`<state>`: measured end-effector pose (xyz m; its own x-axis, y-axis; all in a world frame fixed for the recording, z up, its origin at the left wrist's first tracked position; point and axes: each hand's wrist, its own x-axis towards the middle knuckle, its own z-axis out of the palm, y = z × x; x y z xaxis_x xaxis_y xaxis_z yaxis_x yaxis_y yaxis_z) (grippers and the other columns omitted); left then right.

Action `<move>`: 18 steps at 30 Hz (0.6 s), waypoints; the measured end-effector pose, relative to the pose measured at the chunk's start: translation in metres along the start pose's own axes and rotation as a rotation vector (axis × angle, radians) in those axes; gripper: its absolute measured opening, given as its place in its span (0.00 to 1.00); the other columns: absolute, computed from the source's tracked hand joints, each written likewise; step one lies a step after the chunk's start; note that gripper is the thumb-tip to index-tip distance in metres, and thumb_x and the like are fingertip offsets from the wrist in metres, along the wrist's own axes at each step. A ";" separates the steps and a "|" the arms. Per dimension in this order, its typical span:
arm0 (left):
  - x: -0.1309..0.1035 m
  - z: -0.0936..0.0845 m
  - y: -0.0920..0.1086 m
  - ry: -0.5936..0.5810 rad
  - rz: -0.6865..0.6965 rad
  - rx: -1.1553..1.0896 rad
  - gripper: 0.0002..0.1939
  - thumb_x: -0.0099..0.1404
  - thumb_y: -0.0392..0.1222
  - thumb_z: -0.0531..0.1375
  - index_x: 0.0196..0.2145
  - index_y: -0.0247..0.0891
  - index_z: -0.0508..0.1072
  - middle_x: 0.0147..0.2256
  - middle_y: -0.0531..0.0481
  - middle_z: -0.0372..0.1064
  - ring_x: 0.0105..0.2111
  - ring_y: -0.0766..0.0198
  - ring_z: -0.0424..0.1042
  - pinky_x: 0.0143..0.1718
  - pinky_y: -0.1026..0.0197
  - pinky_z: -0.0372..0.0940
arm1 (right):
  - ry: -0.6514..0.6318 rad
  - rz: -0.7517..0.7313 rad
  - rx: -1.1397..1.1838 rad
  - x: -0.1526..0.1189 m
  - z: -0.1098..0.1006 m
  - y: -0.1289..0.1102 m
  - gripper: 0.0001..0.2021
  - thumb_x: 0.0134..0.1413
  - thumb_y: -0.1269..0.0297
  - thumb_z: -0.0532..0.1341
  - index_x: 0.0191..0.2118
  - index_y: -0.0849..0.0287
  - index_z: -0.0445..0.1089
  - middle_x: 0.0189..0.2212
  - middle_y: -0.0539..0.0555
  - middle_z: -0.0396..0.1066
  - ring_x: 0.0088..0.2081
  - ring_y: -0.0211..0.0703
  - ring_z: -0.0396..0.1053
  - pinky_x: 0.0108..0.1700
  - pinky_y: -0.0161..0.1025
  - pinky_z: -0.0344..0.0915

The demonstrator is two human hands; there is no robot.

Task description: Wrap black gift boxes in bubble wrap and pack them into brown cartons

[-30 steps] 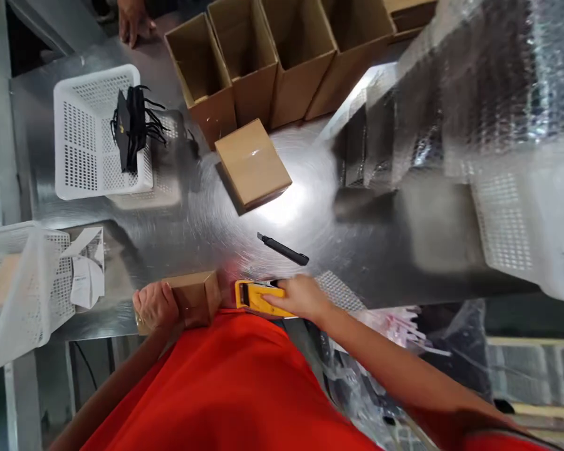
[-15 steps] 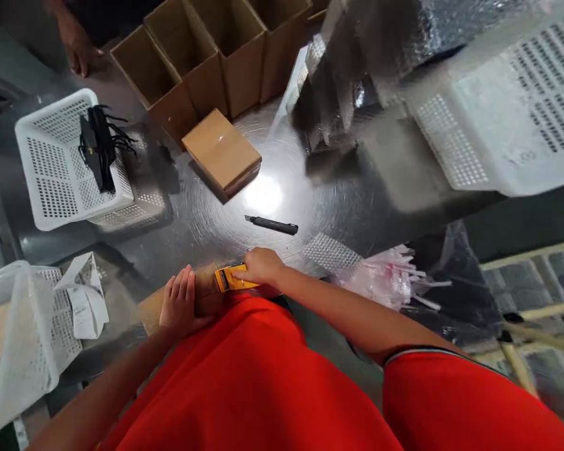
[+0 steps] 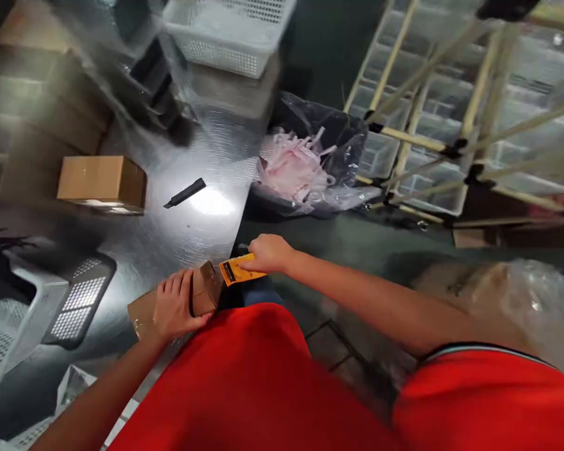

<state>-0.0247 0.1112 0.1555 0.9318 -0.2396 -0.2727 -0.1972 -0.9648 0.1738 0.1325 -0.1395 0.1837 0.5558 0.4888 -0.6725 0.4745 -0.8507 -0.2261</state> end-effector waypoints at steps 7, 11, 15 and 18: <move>-0.003 0.007 0.017 -0.020 0.203 0.129 0.53 0.54 0.72 0.54 0.64 0.26 0.56 0.59 0.26 0.60 0.56 0.36 0.60 0.57 0.39 0.50 | -0.005 0.167 0.274 -0.064 0.065 0.028 0.27 0.58 0.41 0.54 0.37 0.58 0.79 0.33 0.62 0.78 0.36 0.51 0.74 0.29 0.37 0.56; -0.001 0.012 0.013 0.015 0.274 0.166 0.55 0.53 0.73 0.53 0.64 0.25 0.55 0.62 0.26 0.56 0.61 0.36 0.55 0.60 0.38 0.45 | 0.027 0.097 0.336 -0.058 0.081 0.045 0.27 0.57 0.41 0.54 0.38 0.59 0.79 0.33 0.62 0.77 0.35 0.50 0.73 0.28 0.37 0.53; -0.003 0.015 0.012 -0.007 0.240 0.232 0.57 0.52 0.75 0.52 0.63 0.23 0.57 0.58 0.24 0.61 0.55 0.35 0.61 0.56 0.39 0.51 | 0.054 0.023 0.400 -0.068 0.089 0.077 0.24 0.59 0.45 0.56 0.32 0.62 0.78 0.27 0.59 0.76 0.29 0.42 0.69 0.28 0.37 0.48; -0.004 0.014 0.013 -0.014 0.226 0.258 0.58 0.51 0.75 0.52 0.62 0.21 0.58 0.56 0.23 0.63 0.53 0.35 0.63 0.54 0.39 0.53 | 0.087 -0.014 0.437 -0.081 0.094 0.100 0.23 0.60 0.49 0.57 0.28 0.64 0.76 0.22 0.57 0.73 0.25 0.36 0.64 0.28 0.36 0.46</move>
<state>-0.0348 0.0978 0.1457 0.8517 -0.4504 -0.2678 -0.4708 -0.8822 -0.0134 0.0710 -0.2820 0.1492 0.6157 0.4994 -0.6096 0.1594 -0.8365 -0.5243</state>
